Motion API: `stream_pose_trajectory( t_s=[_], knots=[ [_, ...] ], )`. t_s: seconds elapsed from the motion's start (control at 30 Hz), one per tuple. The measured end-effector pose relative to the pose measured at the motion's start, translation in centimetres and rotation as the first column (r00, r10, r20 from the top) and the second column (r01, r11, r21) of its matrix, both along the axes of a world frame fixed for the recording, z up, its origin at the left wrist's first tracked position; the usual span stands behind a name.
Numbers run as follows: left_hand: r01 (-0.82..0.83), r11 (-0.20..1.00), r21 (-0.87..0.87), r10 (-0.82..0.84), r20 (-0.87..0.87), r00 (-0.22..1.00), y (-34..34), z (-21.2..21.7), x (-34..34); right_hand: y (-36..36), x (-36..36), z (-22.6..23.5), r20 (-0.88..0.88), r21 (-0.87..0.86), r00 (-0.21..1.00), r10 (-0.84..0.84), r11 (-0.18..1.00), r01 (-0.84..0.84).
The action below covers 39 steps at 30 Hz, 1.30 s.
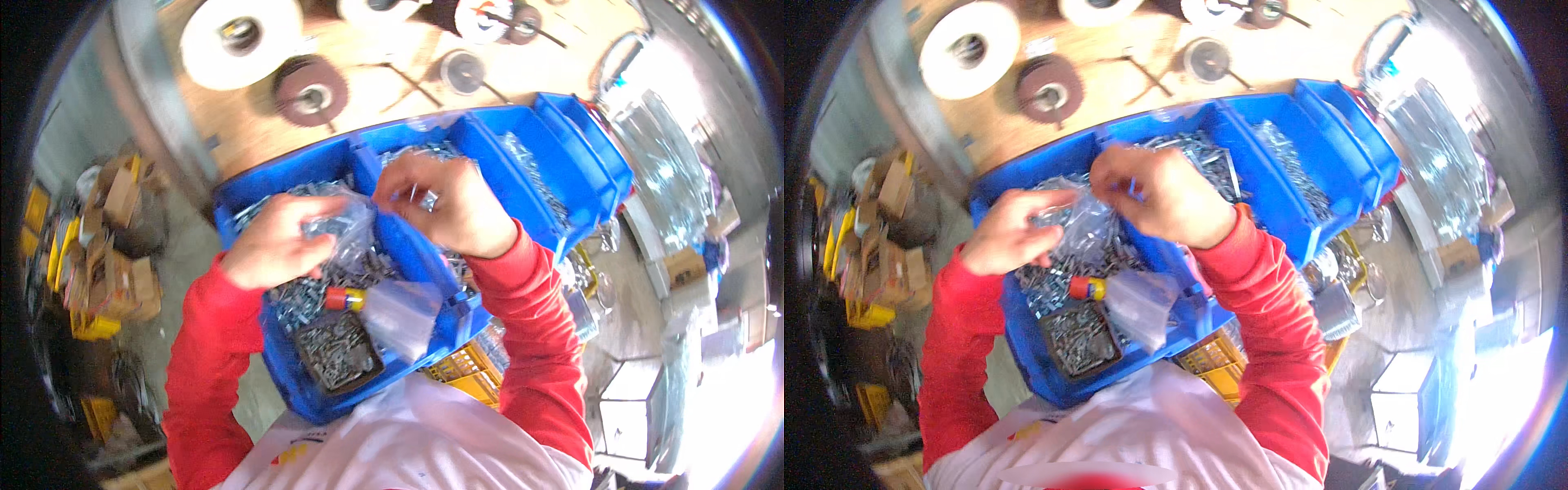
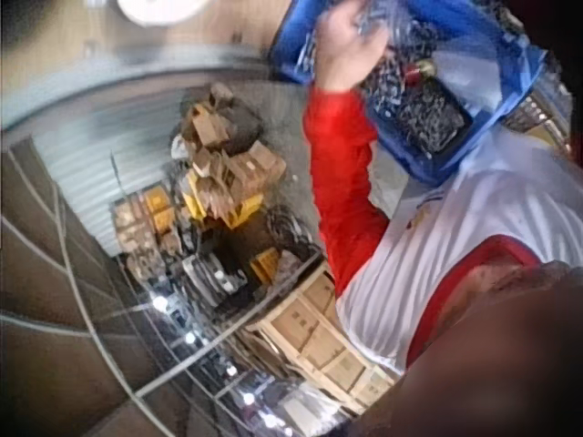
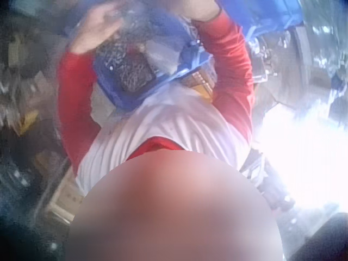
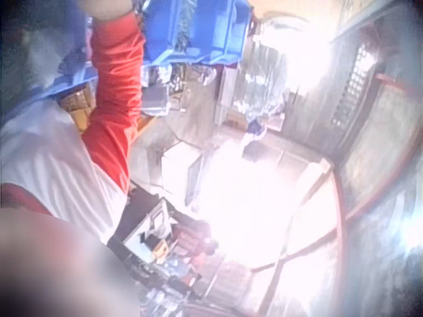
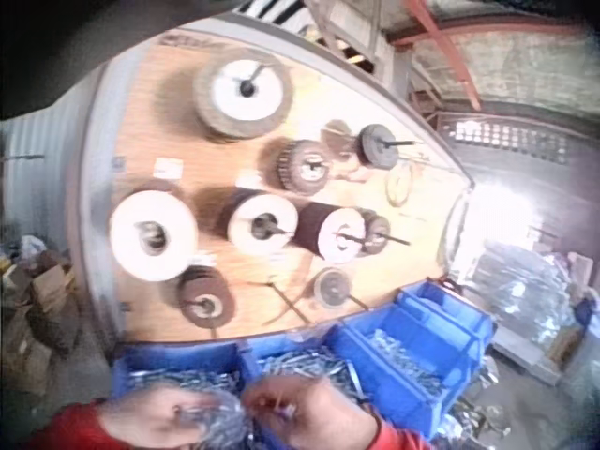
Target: The person walks to a parts station and repeatedly picks small metal fasteners from blue bins, places them into small clear plastic bags, and seals the bags. The person handles multiple fastener types and bags throughout the clip.
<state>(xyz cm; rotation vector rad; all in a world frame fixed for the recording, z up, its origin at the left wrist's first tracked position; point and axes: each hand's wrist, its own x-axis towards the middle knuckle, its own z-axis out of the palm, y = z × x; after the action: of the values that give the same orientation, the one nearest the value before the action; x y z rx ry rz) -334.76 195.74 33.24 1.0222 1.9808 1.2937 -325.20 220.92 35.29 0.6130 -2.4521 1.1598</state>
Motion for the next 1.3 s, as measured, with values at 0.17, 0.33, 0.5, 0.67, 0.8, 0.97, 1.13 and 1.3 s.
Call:
stream_pose_trajectory(
  t_s=[0.17, 0.33, 0.5, 0.67, 0.8, 0.97, 1.13, 1.3],
  knots=[
    [-0.132, 0.988, 0.079, 0.153, -0.434, 0.888, 3.3, -2.0, -0.9, 10.0, -2.8, -3.9, -0.019, 0.029, 0.874, -0.485, 0.874, 0.485],
    [-0.150, 0.986, 0.074, 0.166, -0.304, 0.938, 4.2, -4.8, -0.5, 17.2, -4.4, -12.7, 0.170, 0.492, 0.719, -0.674, 0.690, 0.531],
    [-0.098, 0.994, -0.050, 0.078, -0.317, 0.945, 4.5, -5.1, -1.0, 18.9, -5.0, -16.6, 0.276, 0.605, 0.697, -0.662, 0.683, 0.409],
    [-0.140, 0.990, 0.000, 0.138, -0.164, 0.977, 4.7, -5.8, -1.0, 16.4, -3.8, -12.9, 0.160, 0.282, 0.702, -0.694, 0.713, 0.641],
    [-0.062, 0.995, 0.083, 0.083, -0.293, 0.952, 5.0, -6.0, -0.9, 10.0, -1.1, -7.7, 0.138, -0.223, 0.815, -0.563, 0.784, 0.579],
    [-0.058, 0.998, -0.011, 0.054, -0.237, 0.970, 5.6, -4.8, -0.2, 2.2, 0.6, -3.4, 0.114, -0.049, 0.974, -0.195, 0.978, 0.201],
    [-0.089, 0.994, 0.068, 0.106, -0.315, 0.943, 5.6, -5.1, 0.3, 1.5, -2.1, -5.1, -0.045, 0.030, 0.987, -0.153, 0.988, 0.154],
    [-0.083, 0.993, 0.078, 0.099, -0.232, 0.968, 5.3, -6.0, -0.1, 11.7, -8.8, -8.1, 0.021, 0.287, 0.796, -0.605, 0.766, 0.575]
  ],
)
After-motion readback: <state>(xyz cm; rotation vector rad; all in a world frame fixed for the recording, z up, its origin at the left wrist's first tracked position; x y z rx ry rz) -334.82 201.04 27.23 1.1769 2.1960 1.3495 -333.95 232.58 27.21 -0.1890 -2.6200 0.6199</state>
